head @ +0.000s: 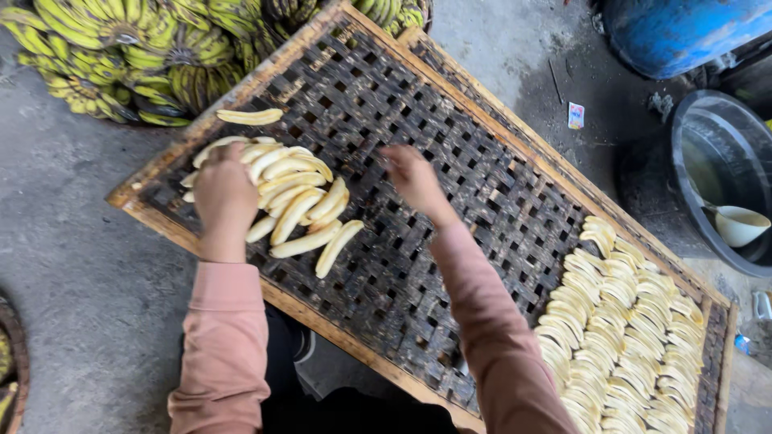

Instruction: The person sits on the ground beside a woven bamboo drying tray and arranges peeled banana halves into neat rows, taking bananas one at a time from a pile on the tray and placing them into the pattern. Near the end, the person picks up a knife and whole unpeeled bananas from a basket.

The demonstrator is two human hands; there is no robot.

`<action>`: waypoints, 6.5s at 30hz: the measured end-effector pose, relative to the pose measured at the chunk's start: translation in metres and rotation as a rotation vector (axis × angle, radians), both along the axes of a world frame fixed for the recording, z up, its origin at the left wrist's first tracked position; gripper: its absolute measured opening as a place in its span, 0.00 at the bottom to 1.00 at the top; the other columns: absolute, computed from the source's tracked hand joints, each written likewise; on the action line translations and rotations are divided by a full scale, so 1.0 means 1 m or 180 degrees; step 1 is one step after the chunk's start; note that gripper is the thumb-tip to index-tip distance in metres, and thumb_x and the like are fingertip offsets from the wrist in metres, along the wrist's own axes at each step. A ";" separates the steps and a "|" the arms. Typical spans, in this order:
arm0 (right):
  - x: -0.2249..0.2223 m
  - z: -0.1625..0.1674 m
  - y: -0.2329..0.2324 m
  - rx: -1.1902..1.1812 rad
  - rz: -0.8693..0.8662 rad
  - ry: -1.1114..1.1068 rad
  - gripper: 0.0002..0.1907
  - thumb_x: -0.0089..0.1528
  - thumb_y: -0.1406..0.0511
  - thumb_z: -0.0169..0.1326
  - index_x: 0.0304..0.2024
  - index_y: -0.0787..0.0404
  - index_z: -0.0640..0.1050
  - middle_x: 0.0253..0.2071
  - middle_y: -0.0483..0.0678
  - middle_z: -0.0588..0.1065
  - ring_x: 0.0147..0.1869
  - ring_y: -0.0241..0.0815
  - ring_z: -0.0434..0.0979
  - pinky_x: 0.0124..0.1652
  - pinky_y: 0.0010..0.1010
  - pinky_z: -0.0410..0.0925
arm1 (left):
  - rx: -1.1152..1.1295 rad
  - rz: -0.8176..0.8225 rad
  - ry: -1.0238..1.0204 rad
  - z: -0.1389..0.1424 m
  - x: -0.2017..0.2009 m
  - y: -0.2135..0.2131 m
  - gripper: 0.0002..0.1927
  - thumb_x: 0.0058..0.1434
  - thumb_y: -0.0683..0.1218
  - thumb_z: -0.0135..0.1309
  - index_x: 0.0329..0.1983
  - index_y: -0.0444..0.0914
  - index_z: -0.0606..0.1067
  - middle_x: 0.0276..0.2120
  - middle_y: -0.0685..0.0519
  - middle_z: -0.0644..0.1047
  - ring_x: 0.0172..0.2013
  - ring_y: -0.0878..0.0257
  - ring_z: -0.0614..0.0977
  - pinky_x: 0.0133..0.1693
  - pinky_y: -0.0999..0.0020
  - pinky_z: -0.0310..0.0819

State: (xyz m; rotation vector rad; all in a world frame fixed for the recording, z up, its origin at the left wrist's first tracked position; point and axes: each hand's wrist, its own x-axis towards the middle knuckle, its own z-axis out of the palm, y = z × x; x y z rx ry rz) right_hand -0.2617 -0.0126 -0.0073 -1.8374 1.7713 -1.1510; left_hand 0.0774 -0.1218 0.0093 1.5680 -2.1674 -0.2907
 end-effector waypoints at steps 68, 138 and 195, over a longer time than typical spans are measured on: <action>-0.053 0.050 0.275 0.0641 -0.0575 -0.2015 0.28 0.63 0.73 0.59 0.64 0.65 0.67 0.53 0.47 0.75 0.54 0.36 0.78 0.54 0.32 0.74 | 0.3848 -0.1775 0.3659 -0.023 -0.285 0.260 0.13 0.58 0.41 0.66 0.44 0.34 0.77 0.35 0.56 0.80 0.34 0.68 0.81 0.36 0.71 0.76; -0.339 -0.045 0.323 0.0057 -0.3015 -0.1839 0.08 0.64 0.72 0.60 0.45 0.67 0.81 0.37 0.50 0.81 0.37 0.38 0.84 0.39 0.26 0.78 | 0.4931 -0.0331 0.4324 -0.026 -0.134 0.182 0.12 0.68 0.41 0.52 0.55 0.39 0.75 0.42 0.55 0.76 0.40 0.67 0.78 0.48 0.63 0.76; 0.029 -0.012 0.158 0.1523 -0.0344 -0.2814 0.22 0.64 0.75 0.58 0.60 0.72 0.73 0.50 0.55 0.79 0.50 0.42 0.80 0.50 0.32 0.75 | 0.4704 0.0222 0.4381 -0.098 -0.134 0.222 0.19 0.65 0.45 0.57 0.57 0.42 0.66 0.48 0.56 0.76 0.46 0.68 0.78 0.45 0.65 0.76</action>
